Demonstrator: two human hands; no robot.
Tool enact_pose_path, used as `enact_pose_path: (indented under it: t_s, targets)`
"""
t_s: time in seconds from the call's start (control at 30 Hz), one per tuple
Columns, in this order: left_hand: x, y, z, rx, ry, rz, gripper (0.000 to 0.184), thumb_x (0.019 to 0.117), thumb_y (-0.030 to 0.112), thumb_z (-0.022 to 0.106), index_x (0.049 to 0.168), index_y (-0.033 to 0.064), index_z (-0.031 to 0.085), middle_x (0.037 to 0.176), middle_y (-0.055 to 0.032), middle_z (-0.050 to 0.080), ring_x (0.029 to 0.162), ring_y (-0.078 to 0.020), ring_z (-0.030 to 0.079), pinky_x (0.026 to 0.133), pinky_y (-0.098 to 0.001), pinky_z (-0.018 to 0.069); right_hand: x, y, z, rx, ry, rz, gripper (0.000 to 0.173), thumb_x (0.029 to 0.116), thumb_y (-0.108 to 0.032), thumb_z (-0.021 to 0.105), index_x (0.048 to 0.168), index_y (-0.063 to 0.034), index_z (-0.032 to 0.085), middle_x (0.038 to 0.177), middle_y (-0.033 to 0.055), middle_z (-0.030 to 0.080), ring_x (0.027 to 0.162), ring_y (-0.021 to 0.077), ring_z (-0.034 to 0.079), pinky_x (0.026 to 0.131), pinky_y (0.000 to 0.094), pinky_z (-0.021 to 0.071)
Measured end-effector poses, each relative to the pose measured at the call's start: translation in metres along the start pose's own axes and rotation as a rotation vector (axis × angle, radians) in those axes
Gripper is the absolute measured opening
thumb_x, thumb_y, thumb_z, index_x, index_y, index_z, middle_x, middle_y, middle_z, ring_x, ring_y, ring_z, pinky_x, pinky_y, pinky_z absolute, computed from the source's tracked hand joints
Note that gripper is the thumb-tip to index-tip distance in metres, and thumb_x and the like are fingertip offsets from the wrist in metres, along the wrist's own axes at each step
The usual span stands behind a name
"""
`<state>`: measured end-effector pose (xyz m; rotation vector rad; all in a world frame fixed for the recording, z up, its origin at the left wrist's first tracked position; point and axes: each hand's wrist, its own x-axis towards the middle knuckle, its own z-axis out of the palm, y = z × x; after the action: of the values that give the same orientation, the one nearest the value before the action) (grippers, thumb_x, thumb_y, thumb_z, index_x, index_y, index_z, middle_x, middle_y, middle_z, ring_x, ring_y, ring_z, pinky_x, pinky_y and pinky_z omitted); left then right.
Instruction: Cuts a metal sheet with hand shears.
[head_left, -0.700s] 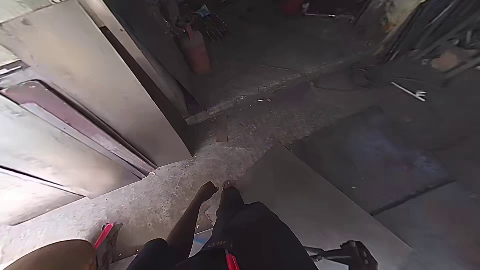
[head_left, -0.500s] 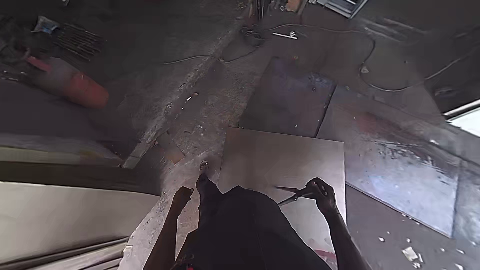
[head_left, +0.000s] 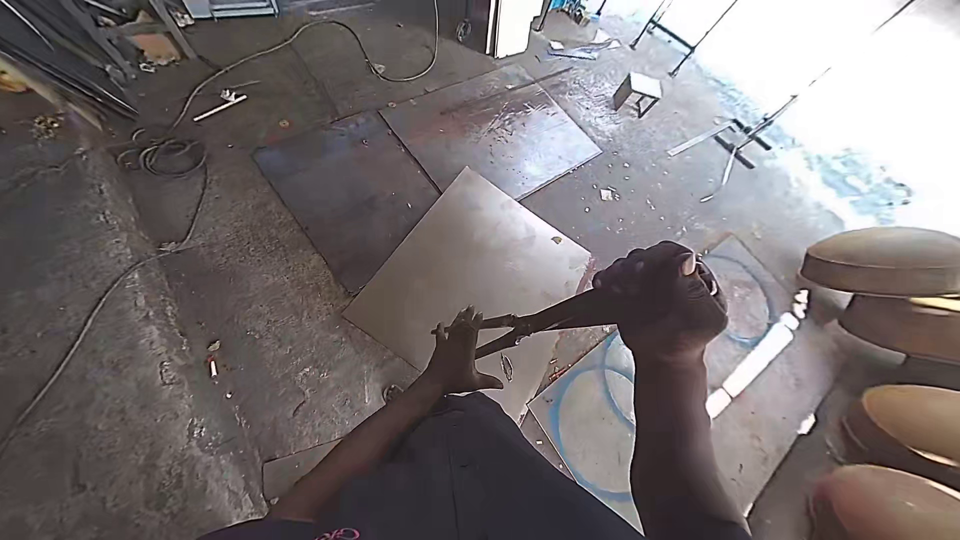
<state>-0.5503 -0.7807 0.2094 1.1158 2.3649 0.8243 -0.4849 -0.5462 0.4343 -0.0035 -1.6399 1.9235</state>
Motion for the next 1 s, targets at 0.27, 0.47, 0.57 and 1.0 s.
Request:
enact_pose_path:
  t_s: [0.27, 0.47, 0.57, 1.0]
  targets:
    - [-0.041, 0.056, 0.045, -0.376, -0.221, 0.516, 0.087, 0.0685, 0.032, 0.089, 0.141, 0.0022, 0.051, 0.126, -0.0176, 0.065, 0.121, -0.0310, 0.062, 0.109, -0.0492, 0.0482, -0.130, -0.109, 0.007, 0.059, 0.255, -0.026, 0.040, 0.1035, -0.049, 0.049, 0.088, -0.0169, 0.068, 0.069, -0.0044, 0.058, 0.064, 0.0127, 0.059, 0.068, 0.0346, 0.0556]
    - [-0.085, 0.105, 0.087, -0.415, -0.295, 0.608, 0.075, 0.0641, 0.024, 0.087, 0.127, -0.0038, 0.057, 0.115, -0.0216, 0.067, 0.109, -0.0347, 0.066, 0.098, -0.0499, 0.0547, -0.218, -0.150, -0.006, 0.021, 0.294, -0.092, 0.043, 0.1030, -0.052, 0.047, 0.095, -0.0146, 0.067, 0.073, -0.0020, 0.059, 0.065, 0.0153, 0.060, 0.070, 0.0365, 0.0561]
    - [-0.097, 0.143, 0.086, -0.447, -0.235, 0.632, 0.073, 0.0628, 0.023, 0.087, 0.124, -0.0046, 0.058, 0.111, -0.0215, 0.068, 0.106, -0.0337, 0.067, 0.095, -0.0490, 0.0557, -0.241, -0.173, -0.029, -0.019, 0.346, -0.206, 0.066, 0.0862, -0.071, 0.056, 0.118, -0.0130, 0.062, 0.095, 0.0016, 0.064, 0.090, 0.0209, 0.065, 0.088, 0.0498, 0.0567]
    - [-0.037, 0.108, 0.086, -0.509, -0.377, 0.213, 0.081, 0.0652, 0.024, 0.084, 0.133, 0.0034, 0.045, 0.100, -0.0138, 0.066, 0.089, -0.0234, 0.067, 0.078, -0.0452, 0.0574, -0.384, 0.235, 0.062, 0.092, 0.779, 0.568, 0.013, 0.0802, -0.013, 0.071, 0.079, -0.0117, 0.058, 0.057, -0.0035, 0.059, 0.049, 0.0075, 0.056, 0.051, 0.0254, 0.0517]
